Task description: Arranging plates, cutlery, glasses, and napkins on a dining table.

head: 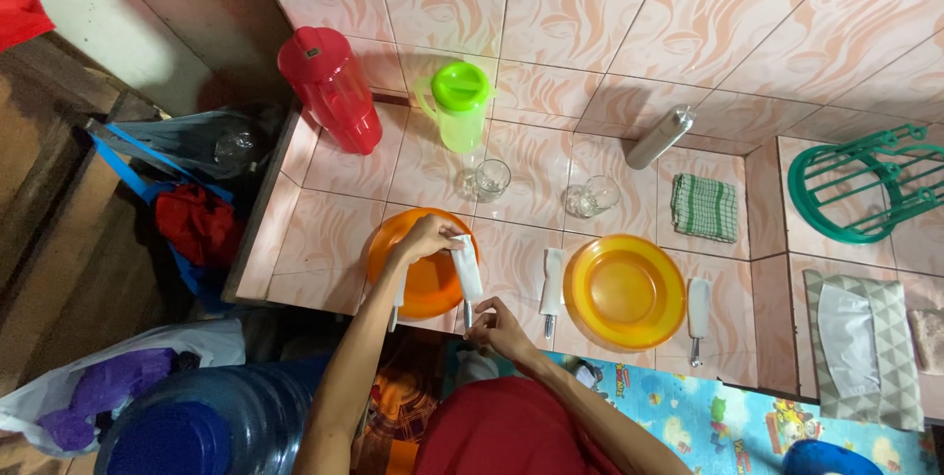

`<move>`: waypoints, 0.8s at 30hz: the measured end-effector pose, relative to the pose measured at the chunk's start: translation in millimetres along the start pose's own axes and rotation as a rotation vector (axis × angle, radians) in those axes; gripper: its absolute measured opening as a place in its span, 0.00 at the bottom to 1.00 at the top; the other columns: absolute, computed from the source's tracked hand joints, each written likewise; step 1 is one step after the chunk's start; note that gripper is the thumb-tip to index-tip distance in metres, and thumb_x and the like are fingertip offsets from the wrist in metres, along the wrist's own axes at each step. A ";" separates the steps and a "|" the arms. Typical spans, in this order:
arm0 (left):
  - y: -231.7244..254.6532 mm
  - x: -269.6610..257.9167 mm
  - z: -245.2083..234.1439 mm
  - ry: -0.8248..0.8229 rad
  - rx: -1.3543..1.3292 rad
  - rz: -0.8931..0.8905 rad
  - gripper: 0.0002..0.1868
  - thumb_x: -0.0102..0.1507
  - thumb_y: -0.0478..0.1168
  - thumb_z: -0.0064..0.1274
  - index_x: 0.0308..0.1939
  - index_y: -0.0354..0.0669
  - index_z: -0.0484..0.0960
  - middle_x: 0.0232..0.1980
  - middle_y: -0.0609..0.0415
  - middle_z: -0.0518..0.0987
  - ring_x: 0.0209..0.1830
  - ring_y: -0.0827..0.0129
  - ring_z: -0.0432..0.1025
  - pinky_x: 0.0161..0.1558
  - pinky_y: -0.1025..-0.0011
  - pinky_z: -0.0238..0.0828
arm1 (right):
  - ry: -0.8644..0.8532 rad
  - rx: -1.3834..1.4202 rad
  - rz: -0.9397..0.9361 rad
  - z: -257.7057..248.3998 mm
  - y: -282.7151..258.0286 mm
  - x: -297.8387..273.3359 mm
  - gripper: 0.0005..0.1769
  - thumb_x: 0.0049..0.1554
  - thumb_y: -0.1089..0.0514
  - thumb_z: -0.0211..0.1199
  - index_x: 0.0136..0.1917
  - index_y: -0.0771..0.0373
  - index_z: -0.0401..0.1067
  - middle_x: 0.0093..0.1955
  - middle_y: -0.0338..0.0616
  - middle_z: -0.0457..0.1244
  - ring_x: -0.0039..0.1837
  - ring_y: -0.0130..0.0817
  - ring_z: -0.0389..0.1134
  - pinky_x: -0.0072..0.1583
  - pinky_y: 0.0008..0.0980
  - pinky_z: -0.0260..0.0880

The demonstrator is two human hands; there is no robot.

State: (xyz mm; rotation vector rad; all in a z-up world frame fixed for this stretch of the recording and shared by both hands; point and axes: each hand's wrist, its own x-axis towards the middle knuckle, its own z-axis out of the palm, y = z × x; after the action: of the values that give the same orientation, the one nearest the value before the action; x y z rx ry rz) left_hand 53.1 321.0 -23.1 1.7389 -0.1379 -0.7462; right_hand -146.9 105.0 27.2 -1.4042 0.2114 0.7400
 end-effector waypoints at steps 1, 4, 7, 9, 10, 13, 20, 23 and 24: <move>1.4 4.3 3.0 -0.004 0.000 0.000 0.15 0.58 0.31 0.66 0.48 0.30 0.85 0.42 0.48 0.86 0.38 0.71 0.81 0.41 0.73 0.80 | 0.003 0.001 0.000 -5.5 2.6 0.1 0.20 0.56 0.70 0.61 0.59 0.64 0.59 0.41 0.50 0.68 0.38 0.32 0.68 0.38 0.30 0.67; 12.3 15.3 13.4 -0.082 -0.042 0.041 0.16 0.58 0.30 0.65 0.49 0.29 0.84 0.42 0.48 0.87 0.39 0.71 0.81 0.41 0.73 0.80 | -0.032 0.001 -0.055 -20.8 6.4 -2.0 0.23 0.56 0.70 0.62 0.64 0.69 0.61 0.41 0.49 0.68 0.42 0.32 0.71 0.44 0.29 0.73; 38.0 20.0 26.8 -0.124 0.018 0.040 0.17 0.57 0.29 0.65 0.50 0.29 0.84 0.42 0.47 0.87 0.40 0.71 0.81 0.42 0.73 0.80 | -0.002 -0.103 -0.049 -36.5 10.5 -4.6 0.24 0.57 0.69 0.61 0.67 0.72 0.63 0.42 0.48 0.70 0.44 0.31 0.72 0.48 0.28 0.74; 57.1 18.6 36.0 -0.145 0.114 0.021 0.18 0.57 0.30 0.66 0.51 0.29 0.85 0.42 0.44 0.88 0.38 0.70 0.82 0.41 0.72 0.80 | 0.007 -0.125 -0.114 -48.6 25.2 -1.1 0.22 0.57 0.69 0.61 0.64 0.73 0.64 0.41 0.47 0.71 0.44 0.30 0.72 0.48 0.28 0.75; 53.7 25.3 40.3 -0.153 0.115 0.021 0.18 0.57 0.30 0.66 0.51 0.29 0.85 0.42 0.44 0.88 0.38 0.70 0.82 0.41 0.72 0.80 | 0.014 -0.122 -0.112 -50.0 23.4 -4.7 0.22 0.57 0.69 0.61 0.64 0.73 0.64 0.41 0.47 0.71 0.44 0.30 0.72 0.48 0.28 0.75; 45.8 42.7 54.9 -0.200 0.152 0.027 0.17 0.57 0.30 0.66 0.49 0.28 0.85 0.41 0.42 0.88 0.36 0.69 0.83 0.39 0.72 0.82 | 0.100 -0.218 -0.048 -58.7 32.7 -9.3 0.22 0.58 0.67 0.61 0.65 0.70 0.64 0.41 0.44 0.71 0.42 0.30 0.71 0.45 0.29 0.73; 37.9 71.3 80.7 -0.260 0.422 0.006 0.19 0.53 0.30 0.69 0.48 0.36 0.86 0.42 0.45 0.87 0.34 0.67 0.82 0.33 0.69 0.83 | 0.148 -0.204 -0.015 -52.1 47.1 -9.6 0.17 0.58 0.66 0.61 0.61 0.68 0.65 0.42 0.45 0.69 0.45 0.28 0.73 0.42 0.30 0.75; 26.2 86.2 86.1 -0.254 0.545 0.057 0.19 0.51 0.31 0.70 0.47 0.38 0.87 0.42 0.46 0.87 0.34 0.66 0.83 0.35 0.69 0.81 | 0.212 -0.204 -0.032 -44.5 49.7 -4.7 0.14 0.59 0.65 0.59 0.57 0.67 0.62 0.43 0.46 0.70 0.43 0.31 0.73 0.40 0.32 0.75; 22.1 89.8 87.4 -0.246 0.599 0.102 0.20 0.51 0.32 0.71 0.47 0.39 0.88 0.42 0.46 0.88 0.35 0.65 0.83 0.36 0.68 0.81 | 0.256 -0.202 -0.044 -41.6 52.0 -2.9 0.11 0.60 0.65 0.58 0.55 0.68 0.61 0.43 0.47 0.71 0.40 0.34 0.73 0.39 0.33 0.75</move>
State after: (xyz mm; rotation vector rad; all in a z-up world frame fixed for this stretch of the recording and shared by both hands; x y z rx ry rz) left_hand 82.6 200.2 -49.8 2.1719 -0.6700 -0.9006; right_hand -167.4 64.3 -21.4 -1.6917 0.3105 0.5558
